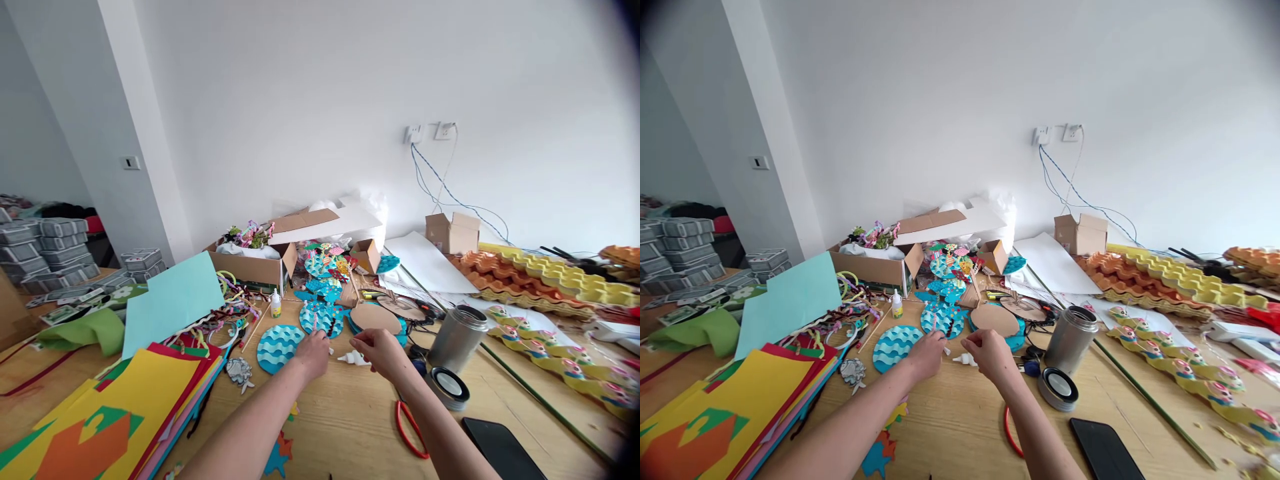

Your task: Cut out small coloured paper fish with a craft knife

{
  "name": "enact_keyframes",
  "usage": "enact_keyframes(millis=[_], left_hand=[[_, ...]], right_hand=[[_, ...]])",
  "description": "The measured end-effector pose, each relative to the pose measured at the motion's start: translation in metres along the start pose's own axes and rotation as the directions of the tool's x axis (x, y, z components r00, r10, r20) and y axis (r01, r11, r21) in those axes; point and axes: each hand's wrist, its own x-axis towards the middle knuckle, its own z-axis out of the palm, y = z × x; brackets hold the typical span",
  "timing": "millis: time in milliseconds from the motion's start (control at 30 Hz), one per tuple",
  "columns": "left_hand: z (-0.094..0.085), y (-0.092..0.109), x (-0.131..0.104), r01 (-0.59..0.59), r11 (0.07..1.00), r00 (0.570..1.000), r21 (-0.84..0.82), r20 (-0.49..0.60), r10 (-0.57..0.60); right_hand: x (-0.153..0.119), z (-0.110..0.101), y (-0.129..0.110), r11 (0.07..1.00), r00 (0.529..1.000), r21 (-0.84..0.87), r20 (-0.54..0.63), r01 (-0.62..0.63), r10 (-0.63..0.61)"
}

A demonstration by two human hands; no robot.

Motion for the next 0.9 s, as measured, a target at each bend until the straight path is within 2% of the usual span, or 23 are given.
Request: enact_keyframes(millis=[133, 267, 400, 500, 567, 600, 667, 700, 767, 800, 833, 900], left_hand=[[-0.018, 0.000, -0.014, -0.031, 0.999, 0.999, -0.012, -0.022, 0.031], [-0.052, 0.002, -0.046, -0.086, 0.995, 0.995, -0.042, -0.060, 0.083], [-0.096, 0.014, -0.107, -0.163, 0.981, 0.982, -0.102, -0.108, 0.152], [-0.124, 0.026, -0.167, -0.164, 0.977, 0.975, -0.139, -0.174, 0.139], [-0.131, 0.029, -0.209, -0.138, 0.978, 0.967, -0.155, -0.236, 0.099], [-0.131, 0.028, -0.230, -0.120, 0.980, 0.962, -0.160, -0.263, 0.075], [-0.119, 0.025, -0.271, -0.060, 0.988, 0.922, -0.143, -0.387, 0.000], [-0.108, 0.023, -0.291, -0.028, 0.993, 0.878, -0.116, -0.478, -0.031], [-0.080, 0.020, -0.329, 0.032, 0.998, 0.767, -0.062, -0.638, -0.064], [-0.065, 0.020, -0.346, 0.052, 0.998, 0.723, -0.035, -0.688, -0.062], [-0.050, 0.021, -0.361, 0.084, 0.996, 0.698, -0.028, -0.712, -0.079], [-0.024, 0.024, -0.388, 0.148, 0.989, 0.629, -0.017, -0.770, -0.107]], right_hand=[[-0.023, -0.012, -0.003, 0.999, 0.999, -0.031, 0.005, 0.037, -0.037], [-0.056, -0.025, -0.004, 0.993, 0.995, -0.066, -0.008, 0.101, -0.102], [-0.097, -0.027, 0.003, 0.988, 0.990, -0.073, -0.024, 0.134, -0.136], [-0.130, -0.017, 0.011, 0.985, 0.979, 0.052, -0.131, 0.163, -0.155], [-0.153, -0.007, 0.015, 0.975, 0.964, 0.112, -0.207, 0.192, -0.166], [-0.164, -0.001, 0.016, 0.967, 0.950, 0.129, -0.255, 0.218, -0.180], [-0.186, 0.011, 0.018, 0.954, 0.944, 0.132, -0.235, 0.269, -0.233], [-0.196, 0.018, 0.018, 0.945, 0.939, 0.119, -0.204, 0.304, -0.276], [-0.214, 0.032, 0.018, 0.924, 0.914, 0.095, -0.215, 0.369, -0.343], [-0.222, 0.039, 0.016, 0.910, 0.900, 0.082, -0.211, 0.405, -0.382], [-0.229, 0.046, 0.015, 0.902, 0.890, 0.069, -0.212, 0.426, -0.404], [-0.241, 0.059, 0.009, 0.883, 0.857, 0.054, -0.274, 0.466, -0.436]])
